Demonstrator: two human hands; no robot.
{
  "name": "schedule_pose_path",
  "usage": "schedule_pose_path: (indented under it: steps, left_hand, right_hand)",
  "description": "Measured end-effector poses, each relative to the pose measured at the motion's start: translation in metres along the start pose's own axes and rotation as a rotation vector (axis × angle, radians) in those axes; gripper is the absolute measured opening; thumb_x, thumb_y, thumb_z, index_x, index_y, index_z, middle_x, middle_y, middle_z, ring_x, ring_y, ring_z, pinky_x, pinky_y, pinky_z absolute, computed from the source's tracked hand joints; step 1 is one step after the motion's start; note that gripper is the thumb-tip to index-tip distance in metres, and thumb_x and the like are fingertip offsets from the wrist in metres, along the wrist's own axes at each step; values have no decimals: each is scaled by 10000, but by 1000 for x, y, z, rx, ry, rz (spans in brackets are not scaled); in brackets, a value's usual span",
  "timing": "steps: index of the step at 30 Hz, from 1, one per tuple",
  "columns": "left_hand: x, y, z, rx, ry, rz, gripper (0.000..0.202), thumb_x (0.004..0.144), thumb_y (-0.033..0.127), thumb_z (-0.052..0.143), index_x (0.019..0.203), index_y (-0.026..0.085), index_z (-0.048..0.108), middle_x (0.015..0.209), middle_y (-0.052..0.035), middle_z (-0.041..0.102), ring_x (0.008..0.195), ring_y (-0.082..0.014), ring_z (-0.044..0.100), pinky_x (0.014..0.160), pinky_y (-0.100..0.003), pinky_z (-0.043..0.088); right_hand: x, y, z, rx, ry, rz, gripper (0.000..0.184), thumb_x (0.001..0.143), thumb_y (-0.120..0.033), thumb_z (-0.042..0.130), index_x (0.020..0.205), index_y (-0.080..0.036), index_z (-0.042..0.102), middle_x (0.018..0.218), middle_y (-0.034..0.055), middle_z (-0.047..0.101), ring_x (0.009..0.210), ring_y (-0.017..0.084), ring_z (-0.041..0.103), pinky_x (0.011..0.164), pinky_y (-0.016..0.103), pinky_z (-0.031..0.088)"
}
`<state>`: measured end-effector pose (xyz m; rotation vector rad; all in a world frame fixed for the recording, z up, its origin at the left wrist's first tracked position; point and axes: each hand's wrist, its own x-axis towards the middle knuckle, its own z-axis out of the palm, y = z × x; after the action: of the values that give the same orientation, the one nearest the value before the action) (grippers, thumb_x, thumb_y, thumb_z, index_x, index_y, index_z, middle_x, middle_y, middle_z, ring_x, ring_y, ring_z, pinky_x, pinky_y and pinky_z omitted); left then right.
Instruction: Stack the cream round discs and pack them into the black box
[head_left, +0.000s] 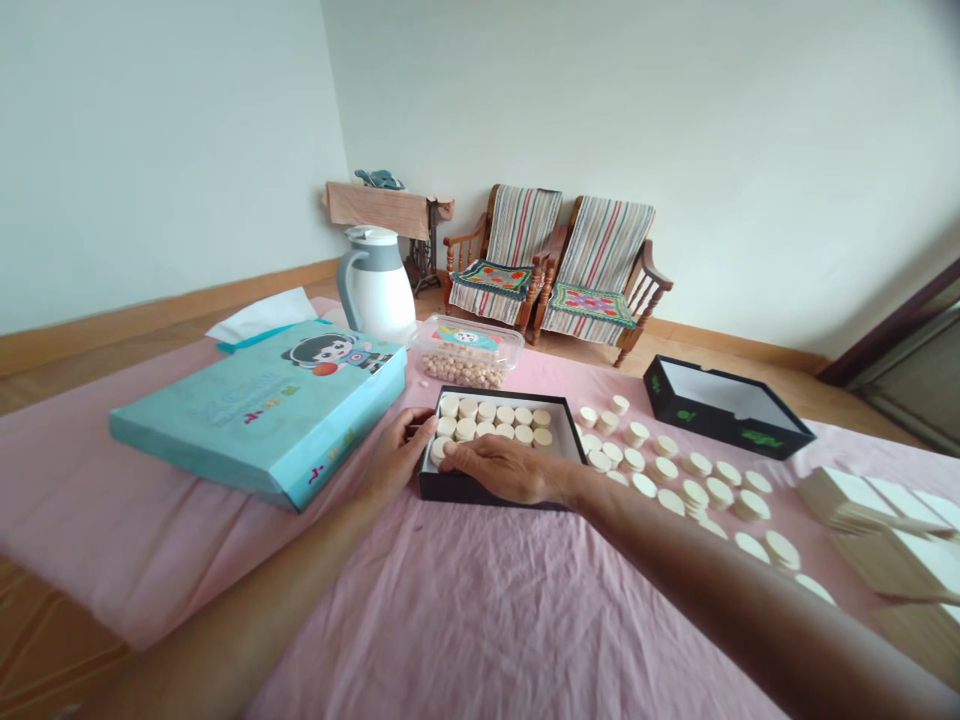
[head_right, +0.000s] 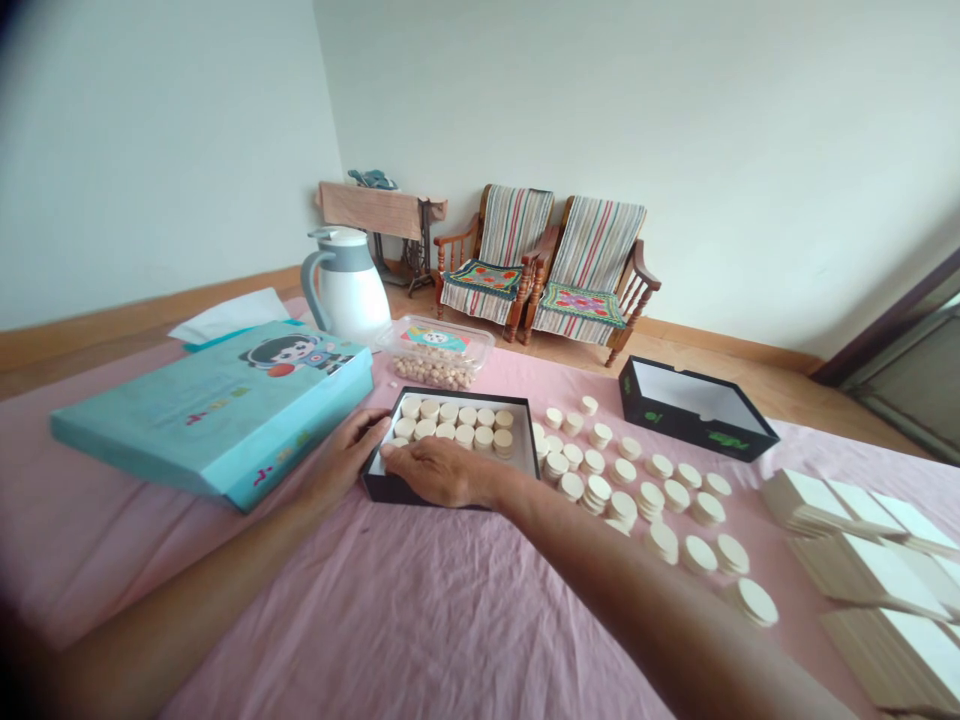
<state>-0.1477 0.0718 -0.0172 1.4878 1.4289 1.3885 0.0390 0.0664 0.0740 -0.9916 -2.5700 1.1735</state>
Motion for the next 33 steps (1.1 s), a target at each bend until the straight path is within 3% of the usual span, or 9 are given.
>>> schedule_pose_path:
  steps: [7, 20, 23, 26, 30, 33]
  left_hand:
    - [1, -2, -1, -44, -13, -54, 414, 796, 491, 569, 1025, 147, 591, 984, -85, 671, 912, -240, 637, 780, -340, 508]
    - [0, -2, -2, -43, -26, -41, 428, 799, 501, 559, 1040, 148, 600, 1007, -91, 668, 933, -245, 634, 782, -340, 499]
    - [0, -1, -1, -28, -30, -28, 427, 802, 499, 556, 1040, 148, 603, 1006, -87, 667, 916, -238, 633, 767, -334, 496]
    - [0, 0, 0, -37, -21, -26, 427, 798, 498, 559, 1035, 147, 606, 1008, -87, 669, 922, -239, 630, 765, -329, 495]
    - [1, 3, 0, -6, -19, -32, 426, 777, 491, 577, 1028, 148, 616, 1044, -87, 672, 954, -245, 625, 796, -331, 485]
    - [2, 2, -1, 25, -17, -49, 438, 745, 476, 606, 1038, 150, 615, 1021, -79, 680, 922, -247, 632, 773, -330, 485]
  right_hand:
    - [23, -7, 7, -110, -155, 76, 661, 915, -640, 216, 647, -157, 578, 712, 51, 604, 696, 174, 543, 629, 268, 421]
    - [30, 10, 4, -51, -77, -22, 507, 929, -544, 362, 745, -169, 649, 701, 6, 617, 708, 147, 554, 688, 249, 437]
    - [11, 7, -6, -44, -14, -36, 459, 933, -508, 385, 815, -161, 662, 778, 14, 650, 737, 144, 575, 718, 252, 442]
    - [-25, 5, -28, -60, 89, -11, 373, 926, -444, 431, 897, -164, 675, 851, 24, 675, 787, 145, 596, 741, 250, 443]
    - [-82, 17, -59, -120, 355, 143, 256, 878, -342, 501, 958, -178, 680, 858, 30, 689, 797, 156, 613, 741, 259, 447]
    - [-118, 40, -70, -184, 401, 308, 229, 834, -303, 532, 969, -177, 669, 843, 40, 693, 765, 169, 623, 708, 268, 450]
